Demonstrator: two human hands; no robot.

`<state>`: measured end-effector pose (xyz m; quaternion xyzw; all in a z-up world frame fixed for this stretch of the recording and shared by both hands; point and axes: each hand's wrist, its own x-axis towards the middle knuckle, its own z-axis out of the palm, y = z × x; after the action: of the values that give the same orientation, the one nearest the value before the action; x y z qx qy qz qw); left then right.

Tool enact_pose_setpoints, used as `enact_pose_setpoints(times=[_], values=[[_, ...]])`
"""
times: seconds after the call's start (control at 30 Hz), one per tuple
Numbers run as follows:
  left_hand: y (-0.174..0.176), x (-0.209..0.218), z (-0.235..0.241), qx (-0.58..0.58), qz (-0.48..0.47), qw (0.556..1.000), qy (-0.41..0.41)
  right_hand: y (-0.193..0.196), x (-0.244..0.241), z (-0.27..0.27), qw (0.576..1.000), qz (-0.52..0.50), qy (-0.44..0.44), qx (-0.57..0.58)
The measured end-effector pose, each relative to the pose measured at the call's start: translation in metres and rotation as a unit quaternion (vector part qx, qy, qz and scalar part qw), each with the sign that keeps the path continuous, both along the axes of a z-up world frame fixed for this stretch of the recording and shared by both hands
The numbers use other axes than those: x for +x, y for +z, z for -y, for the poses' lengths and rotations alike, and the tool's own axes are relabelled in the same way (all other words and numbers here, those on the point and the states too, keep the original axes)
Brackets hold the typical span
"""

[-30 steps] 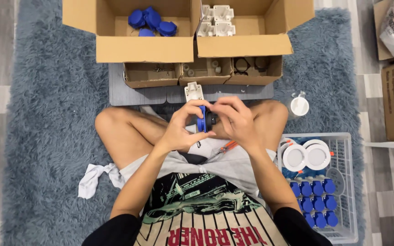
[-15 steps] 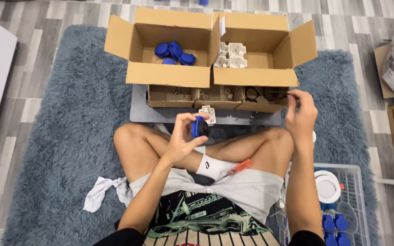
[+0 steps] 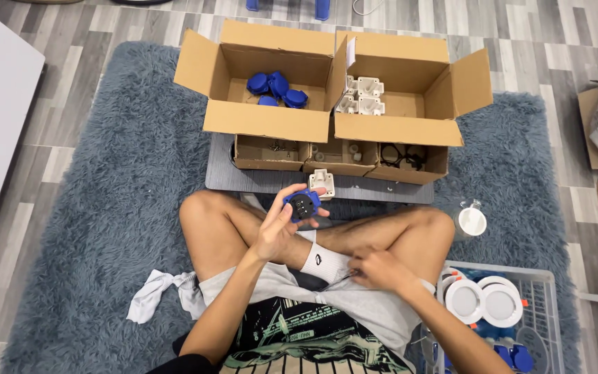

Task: Assembling or preparing electrical components using a screwdriver while sitting on the floor

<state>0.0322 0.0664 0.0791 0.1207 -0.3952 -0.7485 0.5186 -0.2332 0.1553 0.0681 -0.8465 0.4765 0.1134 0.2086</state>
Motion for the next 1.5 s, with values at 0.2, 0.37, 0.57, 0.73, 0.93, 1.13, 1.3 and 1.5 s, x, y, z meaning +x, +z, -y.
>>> enact_pose_setpoints(times=[0.2,0.37,0.57,0.73,0.93,1.13,1.3,1.5], values=[[-0.017,0.002,-0.001,0.01,-0.016,1.0,0.01,-0.119,-0.033,-0.026,0.998,0.003,0.035,-0.055],[-0.027,0.012,0.001,0.003,0.001,0.999,0.034,-0.076,-0.046,-0.011,0.999,-0.049,0.022,0.01],[-0.036,0.025,0.0,-0.041,0.075,0.992,0.088,0.018,-0.057,-0.019,0.973,0.104,-0.127,0.164],[-0.01,0.031,-0.011,-0.019,0.163,0.982,0.093,0.025,-0.059,-0.037,0.874,0.35,-0.304,0.145],[0.012,0.025,-0.017,-0.074,0.243,0.957,0.14,0.022,-0.031,-0.057,0.804,0.485,-0.341,0.053],[0.031,0.023,-0.019,-0.147,0.314,0.92,0.182,0.04,-0.009,-0.05,0.812,0.501,-0.294,-0.053],[0.033,0.019,-0.02,-0.211,0.361,0.881,0.223,0.041,-0.01,-0.052,0.822,0.47,-0.31,-0.08],[0.043,0.018,-0.021,-0.218,0.401,0.865,0.208,0.059,-0.01,-0.054,0.851,0.417,-0.295,-0.122]])
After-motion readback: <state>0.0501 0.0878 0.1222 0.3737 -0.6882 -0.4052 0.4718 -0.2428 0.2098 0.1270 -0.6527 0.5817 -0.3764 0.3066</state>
